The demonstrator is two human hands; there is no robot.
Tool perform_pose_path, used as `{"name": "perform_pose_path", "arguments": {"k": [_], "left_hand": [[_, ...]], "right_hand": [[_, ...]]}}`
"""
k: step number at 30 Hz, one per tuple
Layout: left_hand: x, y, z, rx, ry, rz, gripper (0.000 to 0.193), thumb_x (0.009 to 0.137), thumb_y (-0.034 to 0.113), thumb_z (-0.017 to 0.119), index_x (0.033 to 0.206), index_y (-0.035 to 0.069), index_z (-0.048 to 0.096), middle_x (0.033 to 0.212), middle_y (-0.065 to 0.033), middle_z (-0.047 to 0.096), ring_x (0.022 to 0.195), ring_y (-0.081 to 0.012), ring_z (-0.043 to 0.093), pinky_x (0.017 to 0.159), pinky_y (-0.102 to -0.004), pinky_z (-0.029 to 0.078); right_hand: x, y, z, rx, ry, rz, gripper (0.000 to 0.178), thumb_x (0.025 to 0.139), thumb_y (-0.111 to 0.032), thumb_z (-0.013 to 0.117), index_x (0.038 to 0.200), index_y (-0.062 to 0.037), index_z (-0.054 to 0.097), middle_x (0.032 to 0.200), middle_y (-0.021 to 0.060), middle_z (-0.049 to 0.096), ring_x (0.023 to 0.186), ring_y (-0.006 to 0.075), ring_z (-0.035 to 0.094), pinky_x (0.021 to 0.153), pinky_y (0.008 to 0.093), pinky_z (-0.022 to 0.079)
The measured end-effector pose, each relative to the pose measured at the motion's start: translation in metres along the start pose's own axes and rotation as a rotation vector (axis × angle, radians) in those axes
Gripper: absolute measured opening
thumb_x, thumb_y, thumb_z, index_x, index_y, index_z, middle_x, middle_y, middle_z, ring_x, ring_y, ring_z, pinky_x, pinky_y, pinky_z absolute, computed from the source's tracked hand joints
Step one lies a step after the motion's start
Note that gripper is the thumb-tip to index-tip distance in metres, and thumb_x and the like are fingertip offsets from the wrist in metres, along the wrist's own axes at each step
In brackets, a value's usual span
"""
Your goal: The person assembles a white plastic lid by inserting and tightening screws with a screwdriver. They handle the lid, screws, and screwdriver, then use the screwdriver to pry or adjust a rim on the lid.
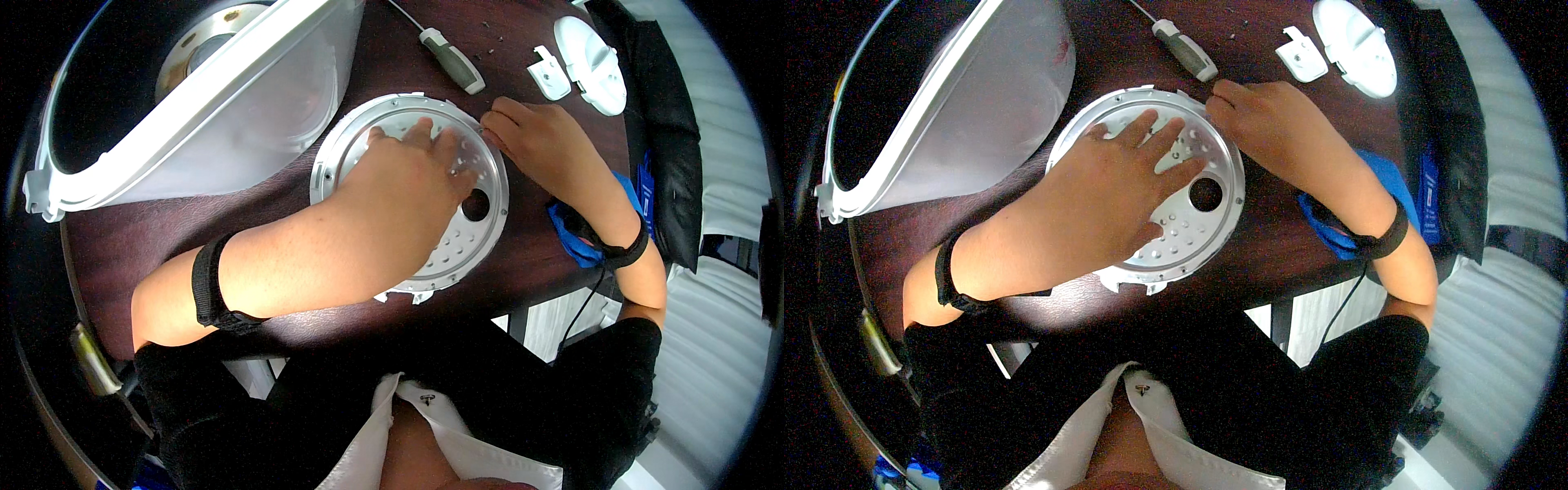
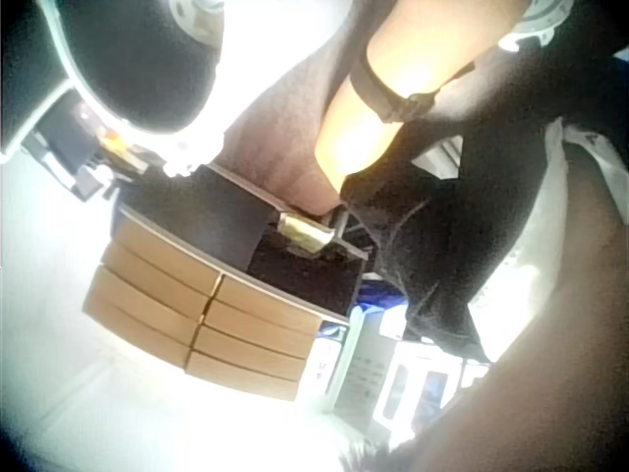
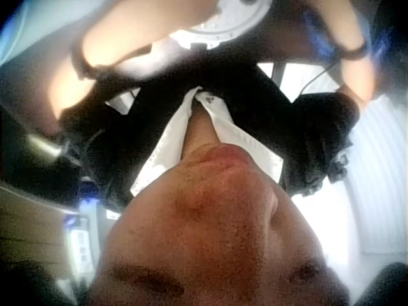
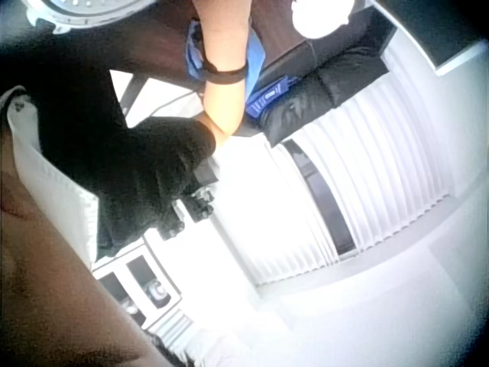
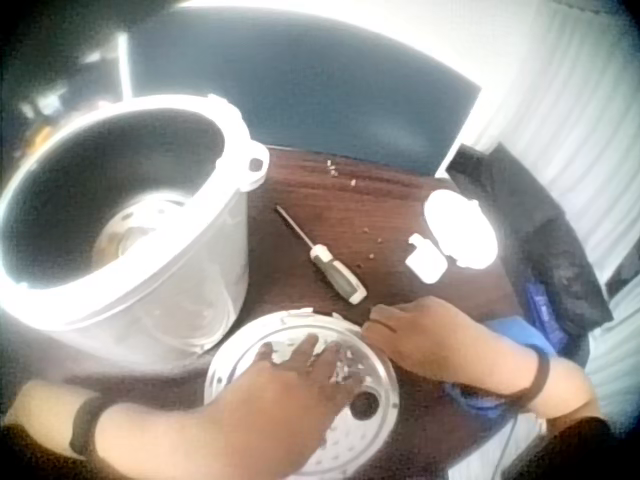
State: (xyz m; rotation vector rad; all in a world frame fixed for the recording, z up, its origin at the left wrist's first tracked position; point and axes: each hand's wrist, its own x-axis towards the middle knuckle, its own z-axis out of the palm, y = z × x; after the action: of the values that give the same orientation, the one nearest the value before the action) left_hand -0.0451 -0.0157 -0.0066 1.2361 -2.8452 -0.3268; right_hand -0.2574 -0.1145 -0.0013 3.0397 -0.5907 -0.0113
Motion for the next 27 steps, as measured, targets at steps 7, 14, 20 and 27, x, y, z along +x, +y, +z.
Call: {"name": "perform_pose_path", "arguments": {"k": [7, 14, 20, 27], "left_hand": [[-0.003, -0.002, 0.005, 0.047, 0.014, 0.009, 0.065, 0.081, 0.028, 0.071, 0.138, 0.009, 0.046, 0.144, -0.0202, 0.041, 0.133, -0.0354, 0.04, 0.102, -0.0456, 0.04], [-0.003, -0.001, 0.004, 0.08, 0.004, 0.013, 0.064, 0.081, 0.029, 0.07, 0.136, 0.008, 0.047, 0.144, -0.0191, 0.041, 0.133, -0.0349, 0.039, 0.104, -0.0459, 0.038], [-0.002, -0.003, 0.001, -0.005, -0.058, 0.033, 0.08, 0.073, 0.025, 0.075, 0.142, 0.004, 0.041, 0.149, -0.022, 0.034, 0.136, -0.0358, 0.036, 0.101, -0.054, 0.038], [-0.002, -0.002, 0.001, 0.01, -0.069, 0.035, 0.086, 0.07, 0.026, 0.079, 0.143, 0.004, 0.039, 0.15, -0.0225, 0.032, 0.137, -0.0361, 0.034, 0.102, -0.0543, 0.038]], "right_hand": [[0.006, -0.005, -0.004, -0.026, -0.069, 0.039, 0.009, 0.078, -0.006, 0.058, 0.086, -0.0032, 0.055, 0.091, 0.0129, 0.059, 0.074, 0.0318, 0.065, 0.061, 0.0383, 0.054], [0.002, -0.006, 0.001, 0.002, -0.056, 0.09, 0.009, 0.08, -0.007, 0.058, 0.088, -0.0027, 0.057, 0.091, 0.0133, 0.06, 0.075, 0.0315, 0.065, 0.062, 0.0392, 0.054], [0.003, -0.007, 0.006, 0.012, -0.014, 0.181, 0.009, 0.09, -0.013, 0.06, 0.09, -0.004, 0.061, 0.086, 0.01, 0.06, 0.069, 0.0292, 0.063, 0.06, 0.0362, 0.049], [0.003, -0.008, 0.006, 0.045, -0.009, 0.214, 0.01, 0.089, -0.014, 0.062, 0.09, -0.0035, 0.061, 0.086, 0.0107, 0.061, 0.071, 0.0302, 0.063, 0.06, 0.0376, 0.049]]}}
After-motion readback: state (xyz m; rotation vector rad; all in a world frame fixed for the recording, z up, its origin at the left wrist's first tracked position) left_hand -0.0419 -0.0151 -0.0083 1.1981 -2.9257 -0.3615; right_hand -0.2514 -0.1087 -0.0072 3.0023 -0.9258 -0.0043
